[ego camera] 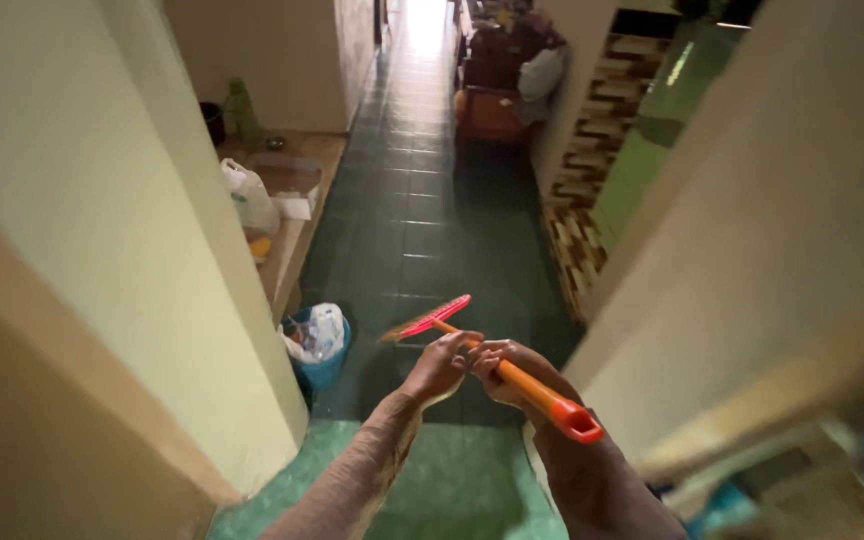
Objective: The person sweeps various tiled floor areas throughout a house using a broom, moving trash and dust from hallways, a kitchen area, and around furniture into a blue dustpan.
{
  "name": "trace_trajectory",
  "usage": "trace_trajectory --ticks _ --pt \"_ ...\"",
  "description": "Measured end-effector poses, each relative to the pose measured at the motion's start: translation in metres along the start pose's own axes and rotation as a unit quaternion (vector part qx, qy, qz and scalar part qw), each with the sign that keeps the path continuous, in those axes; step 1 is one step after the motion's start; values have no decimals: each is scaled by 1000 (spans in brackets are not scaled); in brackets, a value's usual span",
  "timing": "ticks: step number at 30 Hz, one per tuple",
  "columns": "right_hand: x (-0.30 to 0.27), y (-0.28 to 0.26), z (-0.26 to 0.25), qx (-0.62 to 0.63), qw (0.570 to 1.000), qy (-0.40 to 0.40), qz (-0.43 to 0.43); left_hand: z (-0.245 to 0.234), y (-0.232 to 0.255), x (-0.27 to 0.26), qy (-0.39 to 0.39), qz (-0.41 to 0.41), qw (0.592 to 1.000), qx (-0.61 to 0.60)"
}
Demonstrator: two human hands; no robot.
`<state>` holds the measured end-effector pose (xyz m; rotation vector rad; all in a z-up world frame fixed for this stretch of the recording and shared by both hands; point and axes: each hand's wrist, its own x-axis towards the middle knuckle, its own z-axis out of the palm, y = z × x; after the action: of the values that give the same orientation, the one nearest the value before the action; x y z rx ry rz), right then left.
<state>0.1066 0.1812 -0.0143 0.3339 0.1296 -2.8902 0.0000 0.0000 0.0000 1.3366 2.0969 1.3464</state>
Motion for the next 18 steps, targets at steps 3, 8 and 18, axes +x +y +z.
trace_trajectory --ticks 3,8,18 --pt "51 -40 24 16 1000 -25 -4 -32 -17 76 3 -132 991 -20" --pt "161 -138 61 -15 999 2 -36 -80 -98 222 61 -112 991 -35" --pt "326 -380 93 -34 996 75 -27 -96 -187 510 29 -66 992 -104"
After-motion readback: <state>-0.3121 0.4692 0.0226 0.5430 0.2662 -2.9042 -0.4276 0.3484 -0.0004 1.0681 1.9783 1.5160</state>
